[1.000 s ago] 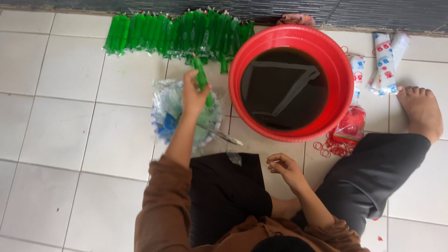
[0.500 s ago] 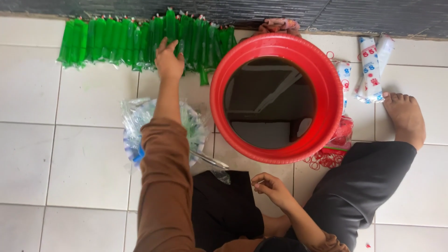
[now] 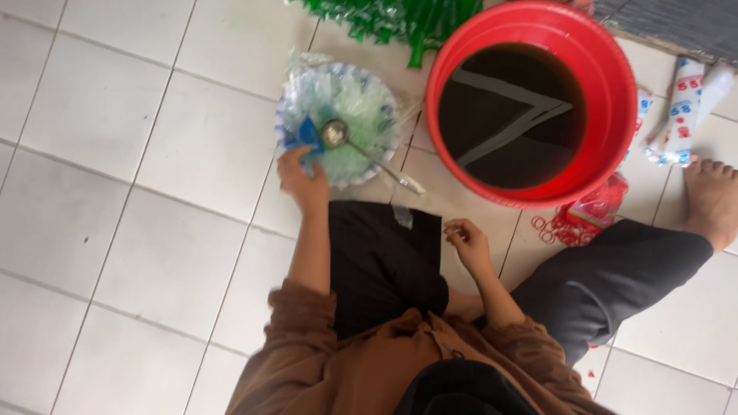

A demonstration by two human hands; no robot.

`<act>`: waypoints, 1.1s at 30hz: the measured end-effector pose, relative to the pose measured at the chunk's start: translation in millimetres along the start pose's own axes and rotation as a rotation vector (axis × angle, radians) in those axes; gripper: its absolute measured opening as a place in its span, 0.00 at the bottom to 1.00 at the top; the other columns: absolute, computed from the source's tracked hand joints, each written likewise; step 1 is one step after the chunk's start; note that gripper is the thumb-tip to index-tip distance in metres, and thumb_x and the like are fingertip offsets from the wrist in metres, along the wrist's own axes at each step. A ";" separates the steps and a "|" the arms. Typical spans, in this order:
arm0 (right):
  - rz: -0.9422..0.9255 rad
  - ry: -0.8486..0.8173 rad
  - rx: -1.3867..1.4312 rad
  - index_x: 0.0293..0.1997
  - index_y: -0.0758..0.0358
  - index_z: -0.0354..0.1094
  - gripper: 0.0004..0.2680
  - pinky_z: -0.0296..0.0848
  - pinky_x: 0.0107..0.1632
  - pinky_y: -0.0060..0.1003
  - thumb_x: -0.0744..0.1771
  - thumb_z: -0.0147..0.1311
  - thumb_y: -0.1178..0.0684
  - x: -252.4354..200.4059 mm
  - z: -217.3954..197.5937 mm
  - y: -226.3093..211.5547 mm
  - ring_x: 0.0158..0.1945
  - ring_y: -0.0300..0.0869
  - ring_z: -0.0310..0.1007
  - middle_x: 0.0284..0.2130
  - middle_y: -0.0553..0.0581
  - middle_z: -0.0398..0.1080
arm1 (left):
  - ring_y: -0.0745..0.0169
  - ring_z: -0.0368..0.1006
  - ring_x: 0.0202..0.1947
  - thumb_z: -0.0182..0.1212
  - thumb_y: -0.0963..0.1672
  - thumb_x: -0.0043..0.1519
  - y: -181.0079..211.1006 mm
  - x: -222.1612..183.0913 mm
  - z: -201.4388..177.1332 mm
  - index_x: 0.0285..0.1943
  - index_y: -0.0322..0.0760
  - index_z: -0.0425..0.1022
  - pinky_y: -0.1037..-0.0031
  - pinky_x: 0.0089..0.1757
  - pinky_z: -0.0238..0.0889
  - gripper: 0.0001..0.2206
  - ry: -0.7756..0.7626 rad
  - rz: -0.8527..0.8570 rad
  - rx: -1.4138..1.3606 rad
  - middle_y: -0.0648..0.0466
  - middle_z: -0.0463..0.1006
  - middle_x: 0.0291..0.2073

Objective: The person fills plastic bags with a green liquid from a bowl using a ladle and a funnel, then ties each bag closed with a red rubber band.

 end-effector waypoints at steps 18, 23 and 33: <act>-0.317 -0.001 -0.286 0.46 0.64 0.75 0.07 0.79 0.43 0.47 0.66 0.57 0.67 -69.1 56.8 -52.0 0.41 0.54 0.78 0.37 0.61 0.75 | 0.56 0.61 0.56 0.68 0.41 0.60 -49.3 26.7 56.2 0.62 0.48 0.70 0.47 0.53 0.43 0.21 -0.250 -0.019 0.693 0.58 0.73 0.49; -0.292 0.064 -0.216 0.48 0.64 0.74 0.07 0.78 0.45 0.47 0.67 0.57 0.66 -64.1 47.0 -50.1 0.43 0.53 0.78 0.38 0.60 0.75 | 0.58 0.71 0.47 0.67 0.45 0.61 -39.8 19.0 41.0 0.63 0.51 0.70 0.50 0.49 0.50 0.20 -0.132 -0.138 0.506 0.64 0.77 0.41; -0.438 -0.083 0.545 0.80 0.50 0.19 0.40 0.73 0.64 0.43 0.68 0.59 0.64 -34.8 53.2 -102.8 0.65 0.49 0.67 0.66 0.66 0.60 | 0.31 0.74 0.52 0.67 0.46 0.64 173.3 -166.7 -16.2 0.60 0.31 0.73 0.50 0.50 0.68 0.19 -0.556 0.051 -0.533 0.36 0.78 0.46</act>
Point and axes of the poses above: each hand's wrist, its own x-axis towards the middle knuckle, its own z-axis out of the palm, y = z × x, the point moved 4 cm from there along x, towards the middle knuckle
